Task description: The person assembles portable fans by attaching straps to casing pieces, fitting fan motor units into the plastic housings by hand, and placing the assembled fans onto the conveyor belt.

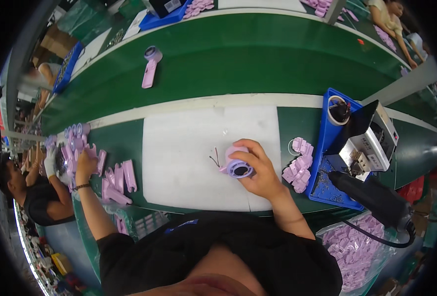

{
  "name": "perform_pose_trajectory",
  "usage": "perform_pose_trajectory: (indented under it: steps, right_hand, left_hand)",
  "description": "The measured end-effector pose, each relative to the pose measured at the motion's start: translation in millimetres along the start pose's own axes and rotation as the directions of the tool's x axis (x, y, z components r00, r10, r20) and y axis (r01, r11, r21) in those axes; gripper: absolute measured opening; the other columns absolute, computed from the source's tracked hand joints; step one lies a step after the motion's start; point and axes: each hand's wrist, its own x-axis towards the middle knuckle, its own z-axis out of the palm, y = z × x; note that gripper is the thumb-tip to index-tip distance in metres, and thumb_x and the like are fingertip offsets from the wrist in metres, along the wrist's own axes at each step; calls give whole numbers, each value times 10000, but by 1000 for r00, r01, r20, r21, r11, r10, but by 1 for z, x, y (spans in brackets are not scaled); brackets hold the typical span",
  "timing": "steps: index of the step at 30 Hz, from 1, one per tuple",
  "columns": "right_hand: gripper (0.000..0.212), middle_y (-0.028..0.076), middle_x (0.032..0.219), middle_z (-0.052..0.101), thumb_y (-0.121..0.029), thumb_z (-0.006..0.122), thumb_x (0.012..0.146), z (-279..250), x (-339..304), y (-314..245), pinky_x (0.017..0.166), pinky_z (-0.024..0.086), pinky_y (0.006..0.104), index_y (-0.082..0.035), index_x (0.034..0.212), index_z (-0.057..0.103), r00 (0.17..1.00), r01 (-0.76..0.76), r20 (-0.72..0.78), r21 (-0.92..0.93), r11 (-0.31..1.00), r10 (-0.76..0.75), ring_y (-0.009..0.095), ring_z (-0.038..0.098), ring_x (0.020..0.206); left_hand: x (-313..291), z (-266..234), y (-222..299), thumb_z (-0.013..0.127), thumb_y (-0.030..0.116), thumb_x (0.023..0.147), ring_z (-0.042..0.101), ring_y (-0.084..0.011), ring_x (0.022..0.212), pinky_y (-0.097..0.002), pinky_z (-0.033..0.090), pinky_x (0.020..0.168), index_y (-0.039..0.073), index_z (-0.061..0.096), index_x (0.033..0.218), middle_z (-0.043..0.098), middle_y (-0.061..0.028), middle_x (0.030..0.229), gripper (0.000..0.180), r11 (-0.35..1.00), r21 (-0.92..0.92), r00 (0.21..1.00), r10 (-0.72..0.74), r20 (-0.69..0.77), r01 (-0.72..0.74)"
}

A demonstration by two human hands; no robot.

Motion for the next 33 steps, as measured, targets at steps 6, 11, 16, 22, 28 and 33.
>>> perform_pose_trajectory:
  steps: [6, 11, 16, 22, 28, 33]
  right_hand:
    - [572, 178, 1301, 458, 19, 700, 690, -5, -6, 5, 1010, 390, 346, -52, 1223, 504, 981, 10, -192, -40, 999, -17, 306, 488, 1159]
    - [681, 176, 1330, 429, -23, 702, 705, -5, -7, 4, 1030, 370, 358, -49, 1312, 395, 912, -60, -379, 258, 964, 158, 306, 468, 1186]
    - [710, 161, 1345, 399, -49, 722, 707, -14, -11, 13, 1040, 362, 353, -31, 1320, 363, 891, 30, -440, 302, 953, 112, 283, 450, 1202]
    - [751, 159, 1297, 464, -133, 847, 676, -17, -9, 9, 1020, 400, 345, -33, 1286, 422, 774, -144, -588, 198, 970, 235, 278, 523, 1134]
    - [727, 166, 1304, 501, -98, 863, 668, -19, -6, 6, 1014, 419, 347, -28, 1274, 466, 825, -164, -528, 118, 979, 201, 269, 543, 1150]
    - [758, 172, 1317, 504, -63, 854, 677, -20, 1, 9, 1010, 428, 347, -17, 1319, 453, 911, -97, -406, -40, 995, 72, 259, 543, 1171]
  left_hand:
    - [-32, -56, 202, 654, 131, 799, 604, -333, 920, -372, 506, 826, -23, 427, 1379, 610, -230, 1137, 642, 781, -509, 892, 449, 52, -363]
    - [-50, -61, 331, 686, 74, 799, 622, -162, 605, -290, 484, 540, 39, 422, 1356, 660, -140, 956, 617, 511, -790, 404, 837, 368, -338]
    - [-71, -10, 386, 728, 172, 814, 663, -236, 746, -321, 507, 676, 40, 474, 1350, 681, -150, 1044, 607, 283, -728, -30, 922, 385, -625]
    - [-101, 24, 403, 731, 189, 788, 661, -291, 803, -340, 504, 750, 26, 499, 1335, 693, -153, 1061, 616, 361, -853, 53, 928, 369, -376]
    - [-124, 57, 392, 714, 149, 757, 661, -315, 746, -340, 510, 706, -7, 541, 1277, 702, -161, 1041, 570, 140, -896, 288, 958, 14, -422]
    - [-127, 57, 385, 721, 131, 741, 660, -314, 749, -328, 513, 671, -19, 576, 1230, 702, -165, 1045, 532, 160, -878, 385, 923, -30, -451]
